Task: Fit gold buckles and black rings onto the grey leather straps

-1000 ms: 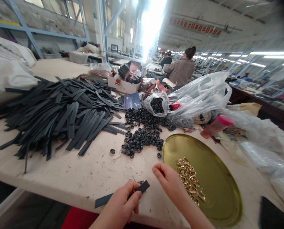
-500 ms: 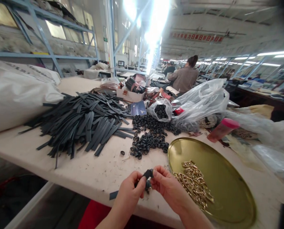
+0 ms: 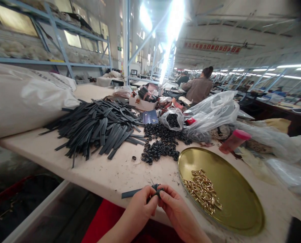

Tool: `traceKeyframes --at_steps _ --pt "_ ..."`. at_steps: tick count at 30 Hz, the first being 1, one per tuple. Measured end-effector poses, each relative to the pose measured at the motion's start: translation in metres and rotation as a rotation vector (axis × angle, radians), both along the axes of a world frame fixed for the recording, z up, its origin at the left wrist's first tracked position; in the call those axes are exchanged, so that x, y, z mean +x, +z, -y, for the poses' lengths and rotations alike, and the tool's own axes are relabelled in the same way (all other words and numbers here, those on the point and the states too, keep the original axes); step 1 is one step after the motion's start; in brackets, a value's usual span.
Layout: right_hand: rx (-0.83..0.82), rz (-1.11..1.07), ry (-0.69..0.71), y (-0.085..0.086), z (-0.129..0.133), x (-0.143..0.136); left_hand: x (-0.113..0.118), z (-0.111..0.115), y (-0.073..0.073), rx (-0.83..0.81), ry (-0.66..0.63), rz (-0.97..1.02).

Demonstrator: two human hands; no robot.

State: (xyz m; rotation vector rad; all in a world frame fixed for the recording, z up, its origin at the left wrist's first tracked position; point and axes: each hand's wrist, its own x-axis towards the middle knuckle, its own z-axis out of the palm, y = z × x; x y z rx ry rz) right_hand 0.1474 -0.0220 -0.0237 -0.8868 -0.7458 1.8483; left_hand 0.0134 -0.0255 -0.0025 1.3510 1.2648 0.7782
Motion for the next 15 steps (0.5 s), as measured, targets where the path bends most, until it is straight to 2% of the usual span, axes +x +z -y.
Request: traceKeyframes --at_steps 4,9,12,15 --pt "0.022 0.065 -0.037 0.002 0.003 -0.004 -0.002 0.006 0.004 0.054 -0.027 0.093" --pt "0.089 0.125 -0.078 0.002 0.006 -0.008 -0.007 0.004 -0.004 -0.03 -0.004 0.14" --pt "0.026 0.052 -0.107 0.001 0.006 -0.006 -0.01 0.002 -0.007 -0.063 0.008 0.109" --pt "-0.094 0.01 -0.052 -0.001 0.003 -0.006 -0.012 0.002 -0.004 -0.035 0.005 0.063"
